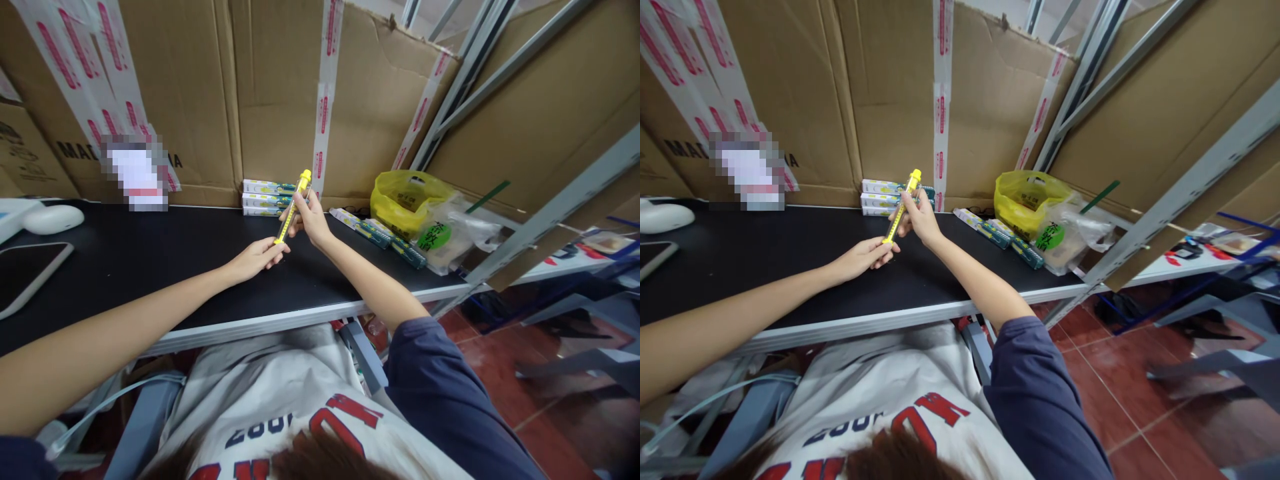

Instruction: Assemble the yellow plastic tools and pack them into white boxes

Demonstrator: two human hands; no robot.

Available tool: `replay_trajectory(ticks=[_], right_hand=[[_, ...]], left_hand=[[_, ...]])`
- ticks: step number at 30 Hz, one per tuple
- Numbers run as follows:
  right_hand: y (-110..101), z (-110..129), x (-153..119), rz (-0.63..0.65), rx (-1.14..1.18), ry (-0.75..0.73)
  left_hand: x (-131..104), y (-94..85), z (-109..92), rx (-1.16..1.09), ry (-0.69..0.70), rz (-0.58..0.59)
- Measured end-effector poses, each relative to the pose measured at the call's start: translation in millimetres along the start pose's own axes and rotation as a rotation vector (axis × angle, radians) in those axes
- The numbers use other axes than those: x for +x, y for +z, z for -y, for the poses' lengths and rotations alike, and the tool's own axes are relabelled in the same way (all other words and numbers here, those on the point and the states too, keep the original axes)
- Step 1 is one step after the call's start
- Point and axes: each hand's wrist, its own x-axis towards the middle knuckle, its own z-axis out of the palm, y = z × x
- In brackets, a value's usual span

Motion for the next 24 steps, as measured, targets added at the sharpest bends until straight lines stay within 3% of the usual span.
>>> replay_trajectory(ticks=[8,14,24], right_hand=[[4.8,-6.9,-0.7,-0.069,-0.037,-0.057],[0.6,-1.6,0.7,-0.086,-0.005,-0.018],[4.1,2.0,-3.7,-0.026,0.013,-0.010]], left_hand=[[-4.2,1.3,-0.8,0.319,0.114,-0.106],[-1.3,-0.1,2.8,0.125,0.110,-0.022],[-0.4,4.5,5.4,-0.045,0.073,0.007]])
